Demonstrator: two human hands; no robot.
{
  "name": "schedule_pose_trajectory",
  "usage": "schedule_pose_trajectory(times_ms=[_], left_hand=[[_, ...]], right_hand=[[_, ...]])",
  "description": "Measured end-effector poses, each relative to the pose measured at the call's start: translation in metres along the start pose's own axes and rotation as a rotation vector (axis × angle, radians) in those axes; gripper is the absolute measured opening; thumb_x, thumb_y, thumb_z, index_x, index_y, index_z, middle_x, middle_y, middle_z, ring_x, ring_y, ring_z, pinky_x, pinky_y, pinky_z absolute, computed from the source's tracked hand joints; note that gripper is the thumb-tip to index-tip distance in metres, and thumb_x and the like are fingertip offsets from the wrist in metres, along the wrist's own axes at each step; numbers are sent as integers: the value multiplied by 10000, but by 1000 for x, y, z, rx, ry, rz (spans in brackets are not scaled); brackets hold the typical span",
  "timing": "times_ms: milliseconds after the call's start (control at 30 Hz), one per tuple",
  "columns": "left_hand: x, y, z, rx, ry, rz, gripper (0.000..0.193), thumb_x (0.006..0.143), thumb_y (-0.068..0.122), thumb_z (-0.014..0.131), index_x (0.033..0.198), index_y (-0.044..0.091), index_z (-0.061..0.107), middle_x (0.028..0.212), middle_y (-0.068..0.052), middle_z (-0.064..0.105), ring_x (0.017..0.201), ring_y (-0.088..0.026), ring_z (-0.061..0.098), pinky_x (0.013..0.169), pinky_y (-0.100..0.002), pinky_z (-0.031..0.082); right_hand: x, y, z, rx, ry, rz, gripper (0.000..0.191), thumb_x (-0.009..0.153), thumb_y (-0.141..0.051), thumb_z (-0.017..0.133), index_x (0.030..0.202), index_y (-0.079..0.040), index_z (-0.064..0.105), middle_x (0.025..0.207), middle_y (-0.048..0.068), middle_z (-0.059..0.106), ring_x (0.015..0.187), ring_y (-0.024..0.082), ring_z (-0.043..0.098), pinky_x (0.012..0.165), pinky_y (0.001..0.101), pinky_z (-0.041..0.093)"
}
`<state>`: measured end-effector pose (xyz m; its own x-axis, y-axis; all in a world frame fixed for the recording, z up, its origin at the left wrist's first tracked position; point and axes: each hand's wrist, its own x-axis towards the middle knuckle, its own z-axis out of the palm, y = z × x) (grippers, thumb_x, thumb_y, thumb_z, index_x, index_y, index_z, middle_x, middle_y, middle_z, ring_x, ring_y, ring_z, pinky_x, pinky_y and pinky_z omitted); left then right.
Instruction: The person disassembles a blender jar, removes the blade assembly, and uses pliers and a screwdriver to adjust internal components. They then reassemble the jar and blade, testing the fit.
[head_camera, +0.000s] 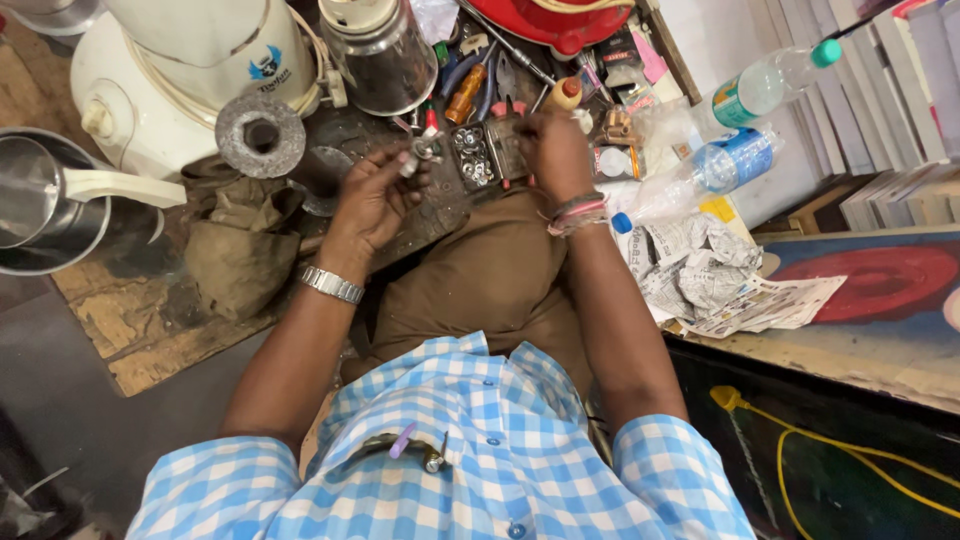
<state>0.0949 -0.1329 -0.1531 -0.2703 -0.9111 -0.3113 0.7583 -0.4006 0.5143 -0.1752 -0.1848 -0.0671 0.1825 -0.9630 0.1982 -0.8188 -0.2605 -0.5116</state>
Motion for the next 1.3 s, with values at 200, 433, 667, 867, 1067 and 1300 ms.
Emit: schedule_pose_trajectory(times_ms=[200,433,667,867,1067,1300], left_hand=[[-7,-5,-22,-96,-34,34,146,1026,69,656,1162,18,667,1019,-122,733,902,-208,715,723,-304,569],[-9,0,-20,-82,-20,56,163,1032,88,646,1187,43,668,1038,-88,736,905,-186,714,715,-288,565],[-5,0,-17,-58,-11,52,167,1028,114,647,1186,65,664,1023,-77,742,883,-181,713,696,-287,563],[-2,0,-18,11,53,72,135,1015,114,673,1138,61,655,992,-86,750,861,-187,724,676,-290,561],[-4,-6,-12,272,106,107,155,994,108,685,1128,30,681,951,-61,740,809,-164,724,646,-274,561],[1,-13,2,278,48,150,209,984,97,703,1155,-22,684,944,-77,737,786,-155,719,652,-269,586]], right_hand=[[-22,7,41,-161,95,-212,170,794,-59,722,944,-104,789,972,135,687,888,376,637,767,479,529],[-36,-41,75,-320,-92,-457,102,789,-178,674,778,-149,772,1020,99,622,1027,325,565,792,454,452],[-29,-42,80,-440,-140,-477,160,860,-202,626,831,-137,770,1031,82,605,1085,299,540,869,438,438],[-31,-42,73,-245,-61,-396,109,779,-134,706,861,-101,770,965,103,626,977,316,599,812,451,483],[-32,-27,68,643,-9,55,185,879,-61,813,1052,-22,759,891,33,740,754,117,658,693,280,540],[-34,-17,69,856,-94,79,221,920,-73,794,1124,2,752,953,-4,746,834,36,649,748,205,539]])
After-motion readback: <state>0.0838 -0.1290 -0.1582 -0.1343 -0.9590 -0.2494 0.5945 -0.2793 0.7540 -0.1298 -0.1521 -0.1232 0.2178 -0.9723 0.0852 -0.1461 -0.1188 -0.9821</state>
